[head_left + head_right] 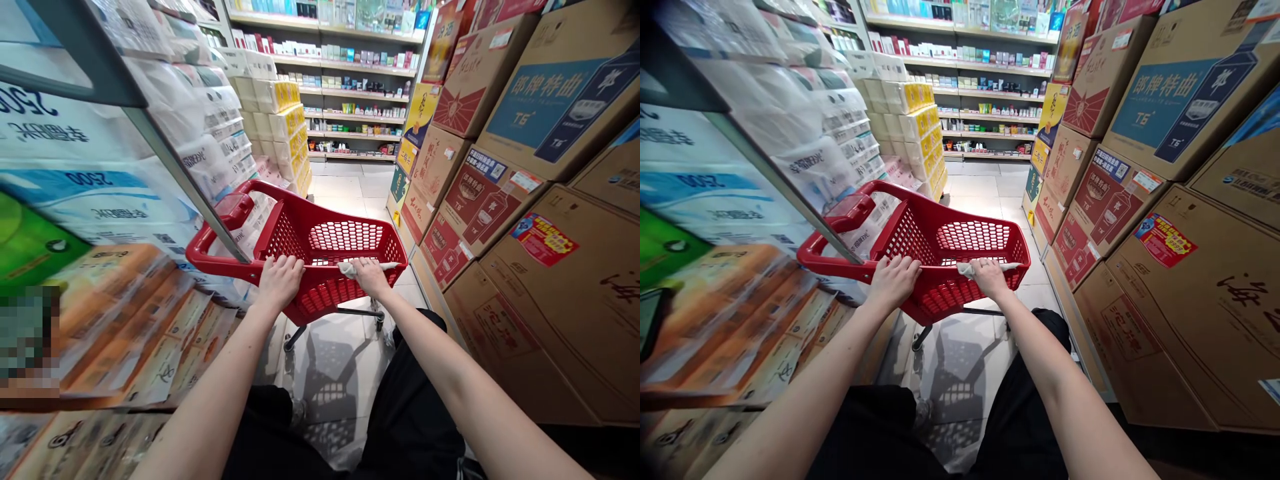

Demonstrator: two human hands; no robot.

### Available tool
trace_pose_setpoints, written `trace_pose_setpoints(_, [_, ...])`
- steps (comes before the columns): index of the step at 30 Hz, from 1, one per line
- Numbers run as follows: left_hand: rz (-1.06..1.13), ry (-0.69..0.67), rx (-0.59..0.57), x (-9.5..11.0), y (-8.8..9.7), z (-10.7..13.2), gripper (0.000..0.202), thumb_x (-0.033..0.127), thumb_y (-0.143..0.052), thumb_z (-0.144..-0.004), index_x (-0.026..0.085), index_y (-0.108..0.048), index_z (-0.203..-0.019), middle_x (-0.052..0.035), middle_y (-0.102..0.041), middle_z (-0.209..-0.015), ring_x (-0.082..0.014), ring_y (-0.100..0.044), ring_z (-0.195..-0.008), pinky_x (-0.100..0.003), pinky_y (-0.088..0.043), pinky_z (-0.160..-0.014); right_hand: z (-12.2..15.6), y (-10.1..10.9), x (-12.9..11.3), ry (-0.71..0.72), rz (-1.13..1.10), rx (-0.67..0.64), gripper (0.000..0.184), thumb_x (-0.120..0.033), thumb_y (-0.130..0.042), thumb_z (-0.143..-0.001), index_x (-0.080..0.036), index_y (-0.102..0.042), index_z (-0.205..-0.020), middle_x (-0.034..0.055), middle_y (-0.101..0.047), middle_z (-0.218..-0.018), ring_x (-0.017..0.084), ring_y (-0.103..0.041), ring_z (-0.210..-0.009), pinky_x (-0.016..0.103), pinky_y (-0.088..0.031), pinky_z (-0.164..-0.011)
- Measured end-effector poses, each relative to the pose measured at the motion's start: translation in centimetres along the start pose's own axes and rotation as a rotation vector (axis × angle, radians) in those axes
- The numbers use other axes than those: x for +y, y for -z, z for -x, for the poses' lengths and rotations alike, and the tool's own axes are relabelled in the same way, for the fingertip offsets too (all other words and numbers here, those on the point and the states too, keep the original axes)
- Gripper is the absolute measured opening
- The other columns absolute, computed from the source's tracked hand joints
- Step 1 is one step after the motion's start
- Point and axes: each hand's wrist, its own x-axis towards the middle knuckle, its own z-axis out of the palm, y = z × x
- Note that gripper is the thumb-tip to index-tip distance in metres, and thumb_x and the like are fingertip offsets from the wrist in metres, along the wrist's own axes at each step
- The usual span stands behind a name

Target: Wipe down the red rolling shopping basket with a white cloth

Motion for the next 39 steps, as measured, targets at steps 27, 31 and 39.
trace_pose_setpoints(27, [-0.033, -0.050, -0.002, -2.3, 1.5, 0.5, 0.035, 0.035, -0.035, -0.093, 0.015, -0.058, -0.108, -0.0122, -0.061, -0.088, -0.0269, -0.051, -0.088, -0.041, -0.034, -0.082, -3.5, 1.3, -6.4, 0.135, -0.156, 0.012, 0.036, -0.041, -0.031, -0.098, -0.022, -0.045, -0.125, 0.0077, -0.059, -0.107, 0.020, -0.053, -0.098, 0.033, -0.036, -0.085])
trace_pose_setpoints(31, [-0.045, -0.052, -0.011, -2.4, 1.5, 0.4, 0.033, 0.034, -0.034, -0.093, 0.016, -0.060, -0.097, -0.0118, -0.060, -0.085, -0.0265, -0.052, -0.087, -0.041, -0.035, -0.083, -2.5, 0.7, -4.2, 0.053, -0.047, 0.007, 0.035, -0.041, -0.035, -0.097, -0.017, -0.049, -0.118, 0.0105, -0.059, -0.104, 0.022, -0.052, -0.095, 0.035, -0.036, -0.085])
trace_pose_setpoints(39, [-0.025, -0.013, 0.036, -1.5, 1.7, 0.1, 0.032, 0.032, -0.033, -0.092, 0.017, -0.060, -0.085, -0.0123, -0.060, -0.080, -0.0269, -0.052, -0.085, -0.043, -0.034, -0.082, -4.2, 1.1, -9.3, 0.054, -0.040, 0.077, 0.033, -0.041, -0.029, -0.099, -0.020, -0.046, -0.119, 0.0095, -0.058, -0.102, 0.021, -0.052, -0.093, 0.033, -0.037, -0.080])
